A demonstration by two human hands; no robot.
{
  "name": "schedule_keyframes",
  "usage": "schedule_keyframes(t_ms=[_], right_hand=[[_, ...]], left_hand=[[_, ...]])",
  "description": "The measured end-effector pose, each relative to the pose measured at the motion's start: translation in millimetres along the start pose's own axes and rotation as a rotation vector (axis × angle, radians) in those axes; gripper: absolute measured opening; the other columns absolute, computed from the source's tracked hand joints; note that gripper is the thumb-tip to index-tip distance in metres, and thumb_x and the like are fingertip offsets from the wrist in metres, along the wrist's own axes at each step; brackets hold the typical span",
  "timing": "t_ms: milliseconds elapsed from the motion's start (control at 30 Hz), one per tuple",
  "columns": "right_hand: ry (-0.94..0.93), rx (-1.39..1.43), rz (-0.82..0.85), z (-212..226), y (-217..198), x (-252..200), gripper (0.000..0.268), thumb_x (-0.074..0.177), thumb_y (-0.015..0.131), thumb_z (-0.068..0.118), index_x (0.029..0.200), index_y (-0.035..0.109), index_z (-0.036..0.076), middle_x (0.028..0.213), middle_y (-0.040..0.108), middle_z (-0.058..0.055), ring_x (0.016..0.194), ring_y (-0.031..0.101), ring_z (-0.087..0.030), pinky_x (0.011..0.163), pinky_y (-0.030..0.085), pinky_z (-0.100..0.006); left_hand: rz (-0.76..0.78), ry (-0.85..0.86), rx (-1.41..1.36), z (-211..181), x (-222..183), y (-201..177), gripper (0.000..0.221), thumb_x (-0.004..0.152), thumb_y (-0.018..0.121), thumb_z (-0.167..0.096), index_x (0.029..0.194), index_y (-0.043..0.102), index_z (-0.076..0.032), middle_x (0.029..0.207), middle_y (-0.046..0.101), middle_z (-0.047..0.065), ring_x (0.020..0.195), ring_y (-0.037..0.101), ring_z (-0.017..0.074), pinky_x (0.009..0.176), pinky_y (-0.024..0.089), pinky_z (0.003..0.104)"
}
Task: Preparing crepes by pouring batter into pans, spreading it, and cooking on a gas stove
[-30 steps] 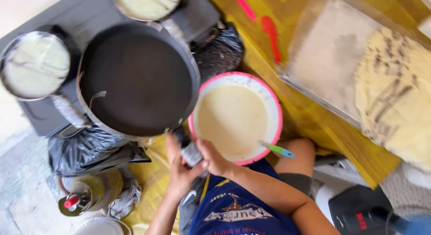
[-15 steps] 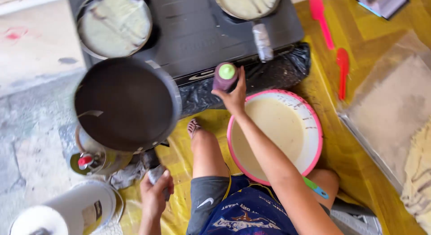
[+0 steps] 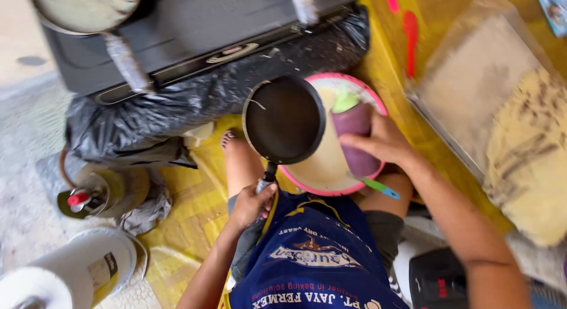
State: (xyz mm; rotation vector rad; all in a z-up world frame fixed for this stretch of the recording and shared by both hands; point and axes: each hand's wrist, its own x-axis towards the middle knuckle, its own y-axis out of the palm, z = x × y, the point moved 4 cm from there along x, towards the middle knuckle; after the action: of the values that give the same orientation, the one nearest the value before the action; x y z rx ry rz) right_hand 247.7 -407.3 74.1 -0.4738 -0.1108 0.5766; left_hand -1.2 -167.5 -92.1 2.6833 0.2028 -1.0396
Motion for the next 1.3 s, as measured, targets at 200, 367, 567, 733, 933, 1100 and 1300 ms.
schedule_keyframes(t_ms=[200, 367, 567, 733, 933, 1100, 1300], right_hand=[[0.487, -1.000, 0.705, 0.6, 5.2, -56.4, 0.087, 0.069, 0.078, 0.064, 0.130, 0.058, 0.006, 0.113, 0.071, -0.019, 0.109, 0.068, -0.035, 0.093, 0.052, -0.047], [0.462, -1.239, 0.433, -15.6, -26.2, -54.5, 0.072, 0.070, 0.080, 0.054, 0.120, 0.066, 0.005, 0.101, 0.075, -0.018, 0.099, 0.072, -0.035, 0.086, 0.052, -0.046], [0.695, -1.189, 0.404, -1.5, -42.1, -78.0, 0.074, 0.077, 0.072, 0.064, 0.125, 0.065, 0.008, 0.099, 0.079, -0.016, 0.097, 0.076, -0.034, 0.085, 0.055, -0.048], [0.660, -1.190, 0.553, 12.5, -35.4, -89.6, 0.077, 0.070, 0.076, 0.069, 0.123, 0.067, 0.015, 0.103, 0.077, -0.014, 0.100, 0.073, -0.031, 0.088, 0.054, -0.045], [0.485, -0.894, -0.038, 24.8, -58.8, -42.1, 0.077, 0.072, 0.079, 0.061, 0.129, 0.066, 0.011, 0.107, 0.075, -0.020, 0.100, 0.072, -0.037, 0.087, 0.054, -0.049], [-0.076, 0.013, -0.322, -31.2, 28.2, 53.5, 0.068, 0.076, 0.087, 0.028, 0.134, 0.057, 0.009, 0.120, 0.070, -0.008, 0.108, 0.070, -0.022, 0.099, 0.057, -0.039], [-0.100, 0.014, -0.300, -52.2, 205.1, 189.8, 0.092, 0.074, 0.095, 0.034, 0.144, 0.041, 0.007, 0.131, 0.068, -0.015, 0.120, 0.070, -0.031, 0.103, 0.056, -0.039]], left_hand=[[0.257, -0.118, 0.243, 21.9, 26.5, 73.4, 0.043, 0.093, 0.070, -0.044, 0.081, 0.062, -0.004, 0.059, 0.059, 0.004, 0.045, 0.058, 0.0137, 0.043, 0.047, 0.029], [0.314, -0.106, 0.307, 22.2, 23.0, 107.1, 0.043, 0.093, 0.070, -0.044, 0.081, 0.063, -0.004, 0.060, 0.059, 0.003, 0.045, 0.057, 0.0134, 0.043, 0.047, 0.029], [0.345, -0.121, 0.265, 12.8, 22.1, 113.0, 0.043, 0.093, 0.071, -0.044, 0.082, 0.065, -0.003, 0.060, 0.060, 0.004, 0.045, 0.059, 0.0132, 0.044, 0.050, 0.029], [0.329, -0.108, 0.242, -6.3, 14.2, 105.8, 0.044, 0.093, 0.070, -0.046, 0.083, 0.066, -0.003, 0.061, 0.060, 0.003, 0.045, 0.058, 0.0125, 0.042, 0.049, 0.028], [0.291, -0.005, 0.032, -25.4, 10.9, 66.4, 0.040, 0.095, 0.070, -0.042, 0.085, 0.061, -0.004, 0.061, 0.058, 0.003, 0.046, 0.056, 0.0112, 0.041, 0.046, 0.026], [-0.155, 0.055, -0.120, 4.8, -8.6, -47.8, 0.026, 0.089, 0.071, -0.031, 0.088, 0.066, -0.006, 0.067, 0.063, 0.001, 0.054, 0.060, 0.0115, 0.047, 0.051, 0.029], [-0.587, 0.311, -0.078, 58.8, -60.8, -192.1, 0.026, 0.091, 0.068, -0.025, 0.084, 0.062, -0.001, 0.060, 0.062, 0.011, 0.048, 0.060, 0.0208, 0.045, 0.050, 0.036]])
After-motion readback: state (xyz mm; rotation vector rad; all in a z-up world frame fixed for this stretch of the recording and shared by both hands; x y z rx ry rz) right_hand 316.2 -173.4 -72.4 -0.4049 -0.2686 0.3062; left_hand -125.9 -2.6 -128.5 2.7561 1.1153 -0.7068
